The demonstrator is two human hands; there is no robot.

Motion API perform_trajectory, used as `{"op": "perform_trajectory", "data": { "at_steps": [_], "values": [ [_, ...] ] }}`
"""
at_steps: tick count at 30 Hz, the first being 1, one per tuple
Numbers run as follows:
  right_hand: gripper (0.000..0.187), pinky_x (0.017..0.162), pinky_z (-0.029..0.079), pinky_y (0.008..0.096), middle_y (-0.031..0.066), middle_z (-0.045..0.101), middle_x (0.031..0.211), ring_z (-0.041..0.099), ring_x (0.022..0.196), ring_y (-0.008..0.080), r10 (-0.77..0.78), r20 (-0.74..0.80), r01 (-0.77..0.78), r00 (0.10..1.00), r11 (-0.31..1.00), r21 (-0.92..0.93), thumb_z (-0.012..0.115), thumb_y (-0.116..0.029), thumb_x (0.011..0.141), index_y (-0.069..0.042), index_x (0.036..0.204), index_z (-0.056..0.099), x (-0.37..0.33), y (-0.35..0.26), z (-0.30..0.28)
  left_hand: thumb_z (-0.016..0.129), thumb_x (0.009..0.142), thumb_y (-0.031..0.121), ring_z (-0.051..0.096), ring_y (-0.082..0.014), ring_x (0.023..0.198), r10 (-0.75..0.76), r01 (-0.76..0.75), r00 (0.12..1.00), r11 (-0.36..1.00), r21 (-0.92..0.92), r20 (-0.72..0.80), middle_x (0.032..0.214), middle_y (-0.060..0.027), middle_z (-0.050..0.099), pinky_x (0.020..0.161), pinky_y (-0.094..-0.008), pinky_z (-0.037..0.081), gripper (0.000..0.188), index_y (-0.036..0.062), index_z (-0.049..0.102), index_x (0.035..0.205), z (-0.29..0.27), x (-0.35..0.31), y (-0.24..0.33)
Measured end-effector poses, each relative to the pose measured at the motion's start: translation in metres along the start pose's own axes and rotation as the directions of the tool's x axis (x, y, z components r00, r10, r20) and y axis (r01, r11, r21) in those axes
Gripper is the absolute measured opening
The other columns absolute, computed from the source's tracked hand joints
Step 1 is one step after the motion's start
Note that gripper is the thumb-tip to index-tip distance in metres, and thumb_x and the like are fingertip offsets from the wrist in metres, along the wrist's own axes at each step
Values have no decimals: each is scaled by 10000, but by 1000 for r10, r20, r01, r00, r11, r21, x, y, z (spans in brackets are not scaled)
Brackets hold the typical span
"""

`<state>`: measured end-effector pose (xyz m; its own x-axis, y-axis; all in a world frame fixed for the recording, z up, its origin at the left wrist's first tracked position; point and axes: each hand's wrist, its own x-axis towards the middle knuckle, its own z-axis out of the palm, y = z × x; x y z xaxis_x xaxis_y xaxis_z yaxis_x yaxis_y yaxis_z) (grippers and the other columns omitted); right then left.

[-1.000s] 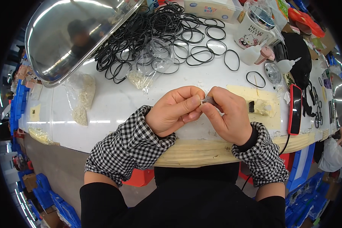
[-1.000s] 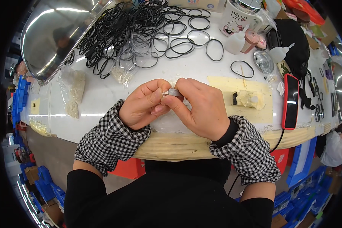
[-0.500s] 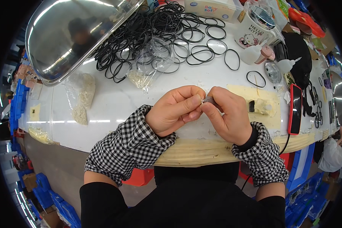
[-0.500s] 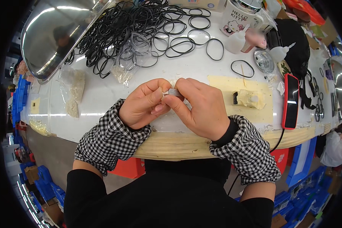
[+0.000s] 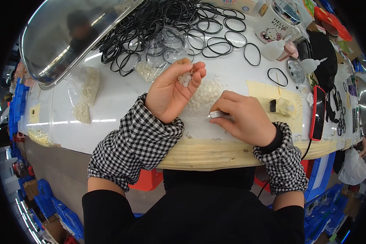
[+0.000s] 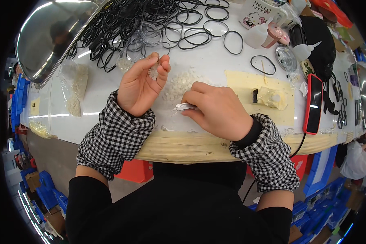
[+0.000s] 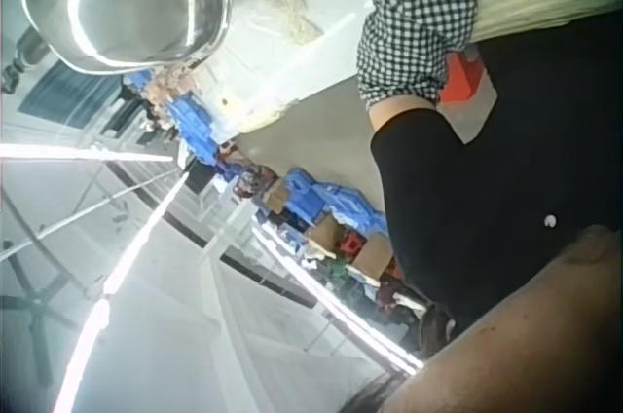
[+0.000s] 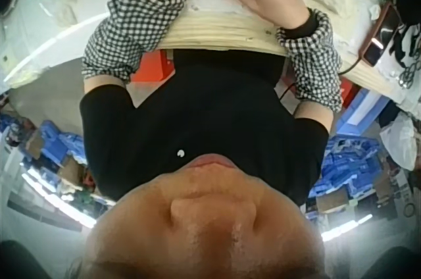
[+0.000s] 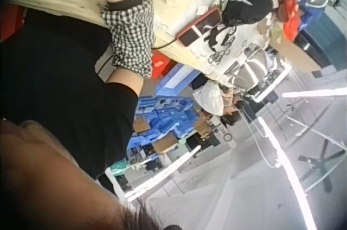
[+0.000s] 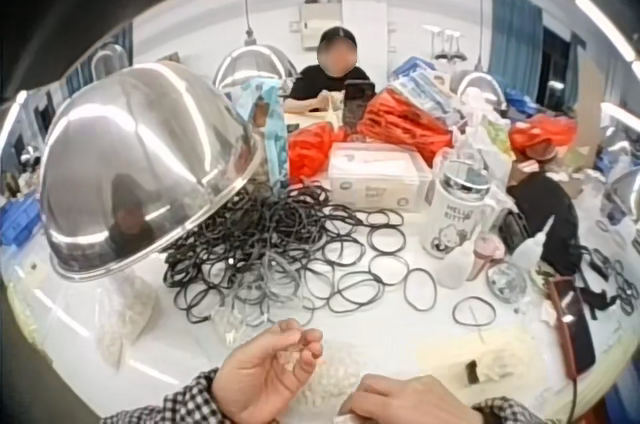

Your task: Assembling small white plastic components into black circular frames at a workbench.

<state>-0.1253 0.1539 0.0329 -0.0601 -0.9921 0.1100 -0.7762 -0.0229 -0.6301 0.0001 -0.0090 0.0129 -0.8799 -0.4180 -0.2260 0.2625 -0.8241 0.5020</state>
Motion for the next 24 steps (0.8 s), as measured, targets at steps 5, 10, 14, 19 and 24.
{"op": "perform_trajectory", "data": {
  "at_steps": [5,10,14,19,24],
  "values": [
    [132,533,448,351,56,548,804,578,633,253,-18,28,23,999,980,-196,650,-124,731,-67,830,583,0,-2,11,564,865,83,548,-133,815,-24,24,999,1000,-5,-27,956,-93,555,742,-225,480,131,3,539,966,1,0,-1],
    [148,532,453,325,62,529,822,570,629,243,-20,-216,13,976,999,-35,621,-19,711,-51,841,557,6,-2,4,540,912,167,527,-85,787,-124,114,992,956,270,18,900,-34,566,708,-199,458,178,7,557,989,3,-2,-2],
    [217,550,465,294,74,511,812,570,635,228,-28,-424,89,905,988,123,594,75,684,-37,864,547,8,-3,-5,458,959,245,482,-52,775,-328,272,943,859,433,60,856,21,525,670,-173,428,255,14,543,1026,11,-8,-13],
    [224,552,477,288,83,523,815,586,648,211,-78,-453,156,888,978,136,600,84,685,-17,878,549,8,-3,-2,481,951,216,438,-39,714,-376,307,896,908,285,234,867,4,552,627,-157,393,222,13,568,969,6,-8,-16],
    [189,501,444,270,68,531,791,564,613,174,-66,-466,137,882,983,119,620,46,713,-19,879,556,6,-3,-2,496,944,201,414,-38,688,-336,280,920,924,260,203,803,20,514,589,-141,355,197,14,559,951,17,-12,-17]
  ]
}}
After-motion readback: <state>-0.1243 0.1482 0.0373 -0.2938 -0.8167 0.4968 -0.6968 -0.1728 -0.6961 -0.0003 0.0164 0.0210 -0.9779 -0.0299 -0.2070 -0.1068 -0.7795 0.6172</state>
